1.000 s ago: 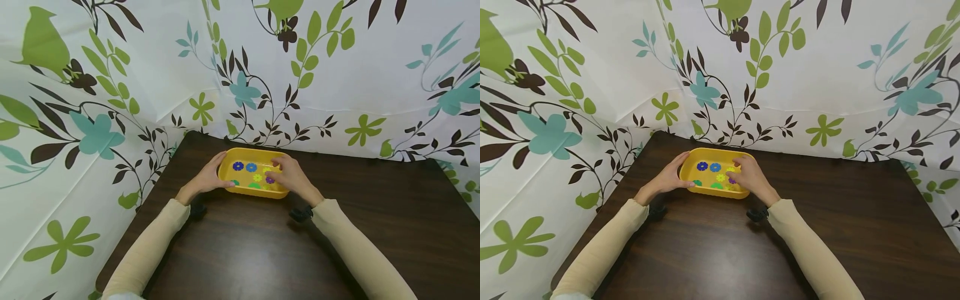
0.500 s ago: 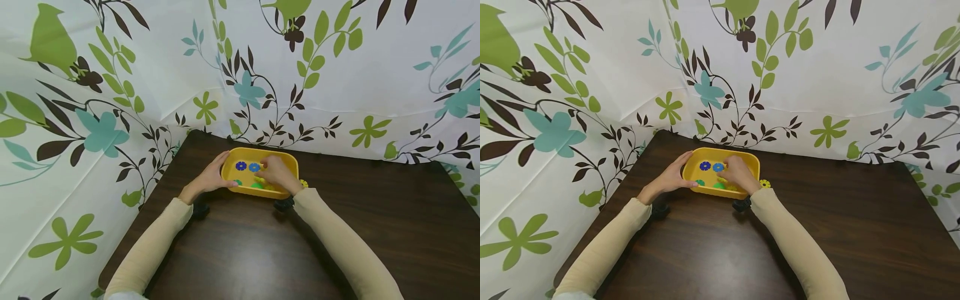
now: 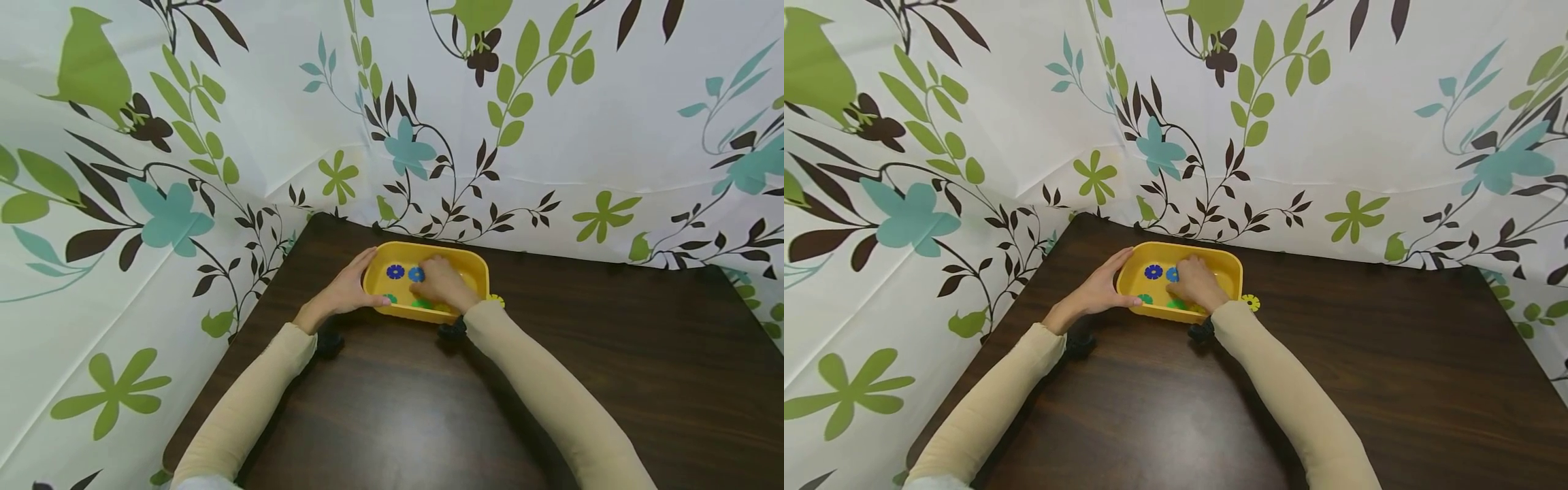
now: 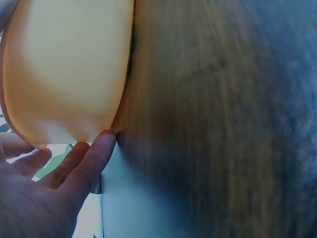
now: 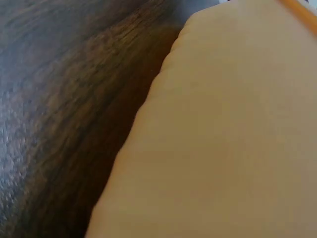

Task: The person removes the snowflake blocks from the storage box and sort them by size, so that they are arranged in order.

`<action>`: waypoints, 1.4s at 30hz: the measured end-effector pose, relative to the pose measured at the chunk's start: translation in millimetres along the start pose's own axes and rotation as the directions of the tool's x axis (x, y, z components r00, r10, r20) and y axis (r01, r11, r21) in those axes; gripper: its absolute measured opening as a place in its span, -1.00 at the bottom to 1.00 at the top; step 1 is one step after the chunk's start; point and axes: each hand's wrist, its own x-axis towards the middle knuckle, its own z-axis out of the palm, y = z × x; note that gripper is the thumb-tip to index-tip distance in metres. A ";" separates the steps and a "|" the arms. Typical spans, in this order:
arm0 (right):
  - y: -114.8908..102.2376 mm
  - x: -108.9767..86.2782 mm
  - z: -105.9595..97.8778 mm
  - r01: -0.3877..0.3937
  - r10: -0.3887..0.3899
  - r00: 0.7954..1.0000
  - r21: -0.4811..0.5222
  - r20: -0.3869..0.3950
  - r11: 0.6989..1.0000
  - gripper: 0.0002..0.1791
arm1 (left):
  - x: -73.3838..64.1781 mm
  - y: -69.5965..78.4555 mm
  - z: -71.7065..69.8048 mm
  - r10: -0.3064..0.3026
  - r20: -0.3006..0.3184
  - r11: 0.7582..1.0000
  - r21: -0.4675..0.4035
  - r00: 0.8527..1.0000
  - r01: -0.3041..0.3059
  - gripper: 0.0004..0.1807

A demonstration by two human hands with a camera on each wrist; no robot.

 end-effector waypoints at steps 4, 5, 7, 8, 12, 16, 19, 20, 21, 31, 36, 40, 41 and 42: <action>-1.2 -0.5 0.7 -0.002 0.002 1.000 0.005 -0.006 1.000 -0.56 | -0.2 -0.5 0.2 0.006 -0.009 1.000 -0.009 1.000 -0.006 0.36; -1.4 -0.2 0.6 -0.005 0.005 1.000 0.016 -0.008 1.000 -0.58 | 0.0 -0.7 0.0 0.009 -0.012 1.000 -0.007 1.000 -0.009 0.36; -1.9 0.5 0.0 -0.007 0.008 1.000 0.036 -0.014 0.999 -0.63 | 0.4 -0.4 -0.6 0.013 -0.014 1.000 -0.006 1.000 -0.013 0.36; -2.2 1.0 -0.3 -0.007 0.008 1.000 0.042 -0.019 0.999 -0.64 | 0.3 -0.2 -1.0 0.013 -0.013 1.000 -0.004 1.000 -0.013 0.36; -3.0 3.9 -1.3 -0.006 0.007 1.000 0.061 -0.028 0.998 -0.71 | -0.2 0.5 -1.9 0.007 -0.010 1.000 -0.001 1.000 -0.007 0.36; -3.3 9.0 -1.0 -0.047 0.049 0.999 0.110 -0.011 0.993 -0.78 | -1.6 1.3 -2.6 0.002 -0.011 1.000 -0.010 1.000 -0.002 0.36; -4.6 11.7 -1.0 -0.101 0.097 0.995 0.149 0.029 0.984 -0.68 | -2.2 1.5 -2.8 0.008 -0.011 1.000 -0.013 1.000 -0.008 0.35; -5.2 12.2 -0.9 -0.117 0.111 0.993 0.156 0.044 0.981 -0.64 | -2.3 1.4 -2.8 0.011 -0.010 1.000 -0.015 1.000 -0.011 0.35; -5.9 12.6 -0.7 -0.129 0.121 0.991 0.163 0.058 0.978 -0.61 | -2.3 1.3 -2.8 0.013 -0.009 1.000 -0.017 1.000 -0.013 0.34; -7.2 13.4 0.8 -0.141 0.134 0.989 0.114 0.065 0.983 -0.60 | -2.2 2.7 -2.4 0.023 -0.008 1.000 -0.018 1.000 -0.023 0.33; -6.6 11.2 -0.2 -0.144 0.137 0.988 0.136 0.065 0.980 -0.60 | -1.7 1.5 -1.1 0.024 -0.002 1.000 -0.020 1.000 -0.024 0.33; -6.1 7.2 -1.2 -0.140 0.133 0.990 0.172 0.053 0.975 -0.70 | -2.2 0.7 0.3 0.020 0.001 1.000 -0.021 1.000 -0.020 0.33; -6.0 5.9 -1.6 -0.136 0.130 0.990 0.179 0.046 0.974 -0.72 | -2.3 0.6 0.6 0.022 -0.001 1.000 -0.022 1.000 -0.022 0.33; -5.9 4.5 -2.0 -0.130 0.126 0.991 0.186 0.036 0.974 -0.72 | -2.3 0.6 0.8 0.024 -0.003 0.999 -0.023 1.000 -0.024 0.33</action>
